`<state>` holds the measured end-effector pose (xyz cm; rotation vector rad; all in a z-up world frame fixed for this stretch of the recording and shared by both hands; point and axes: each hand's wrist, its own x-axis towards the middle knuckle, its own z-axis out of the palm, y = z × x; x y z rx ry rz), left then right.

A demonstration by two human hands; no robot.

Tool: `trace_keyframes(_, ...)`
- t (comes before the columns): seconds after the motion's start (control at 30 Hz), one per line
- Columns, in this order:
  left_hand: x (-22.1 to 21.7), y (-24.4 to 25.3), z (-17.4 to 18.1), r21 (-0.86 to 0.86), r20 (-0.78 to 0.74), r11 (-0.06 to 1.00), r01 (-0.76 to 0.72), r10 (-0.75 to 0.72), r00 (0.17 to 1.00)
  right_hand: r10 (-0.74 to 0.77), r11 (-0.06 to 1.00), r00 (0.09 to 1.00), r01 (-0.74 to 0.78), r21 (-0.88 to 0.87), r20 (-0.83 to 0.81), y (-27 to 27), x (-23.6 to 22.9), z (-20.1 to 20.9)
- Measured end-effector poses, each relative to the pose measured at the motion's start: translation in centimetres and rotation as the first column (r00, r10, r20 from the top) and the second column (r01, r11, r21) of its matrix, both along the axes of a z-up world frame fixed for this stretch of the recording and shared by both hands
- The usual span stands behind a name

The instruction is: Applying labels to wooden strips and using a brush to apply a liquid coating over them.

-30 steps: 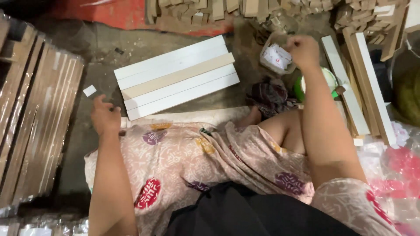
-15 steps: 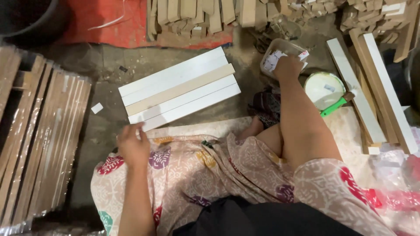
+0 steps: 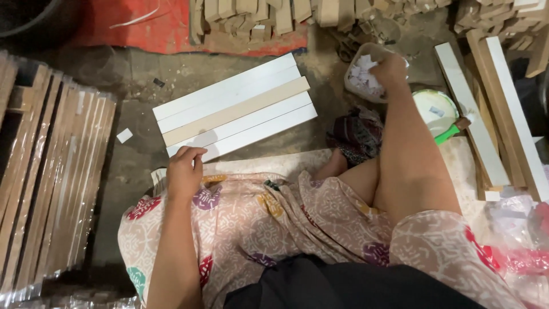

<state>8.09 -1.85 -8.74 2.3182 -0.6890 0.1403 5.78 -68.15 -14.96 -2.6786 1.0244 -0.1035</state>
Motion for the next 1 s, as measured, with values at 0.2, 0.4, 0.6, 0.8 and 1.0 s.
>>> trace_keyframes(0.2, -0.7, -0.4, 2.3, -0.022, -0.12, 0.999, -0.037, 0.034, 0.992, -0.136, 0.958, 0.964, 0.068, 0.278, 0.23, -1.1, -2.2, 2.3)
trace_keyframes(0.4, -0.4, -0.4, 1.8, -0.008, -0.158, 0.999, -0.049, 0.047, 0.986, -0.173, 0.945, 0.967, 0.11, 0.308, 0.186, -3.4, -2.6, 0.9)
trace_keyframes(0.6, -0.3, -0.3, 1.6, -0.02, -0.189, 0.998, -0.057, 0.053, 0.981, -0.182, 0.909, 0.953, 0.069, 0.41, 0.243, -3.4, -3.2, 1.5)
trace_keyframes(0.8, -0.2, -0.2, 1.0, -0.013, -0.203, 0.998, -0.061, 0.057, 0.978, -0.2, 0.86, 0.949, 0.052, 0.507, 0.243, -0.8, -3.3, 4.0)
trace_keyframes(1.0, -0.2, -0.2, 0.8, -0.001, -0.198, 0.998, -0.057, 0.055, 0.979, -0.162, 0.897, 0.973, 0.076, 0.436, 0.165, -1.3, -3.9, 3.7)
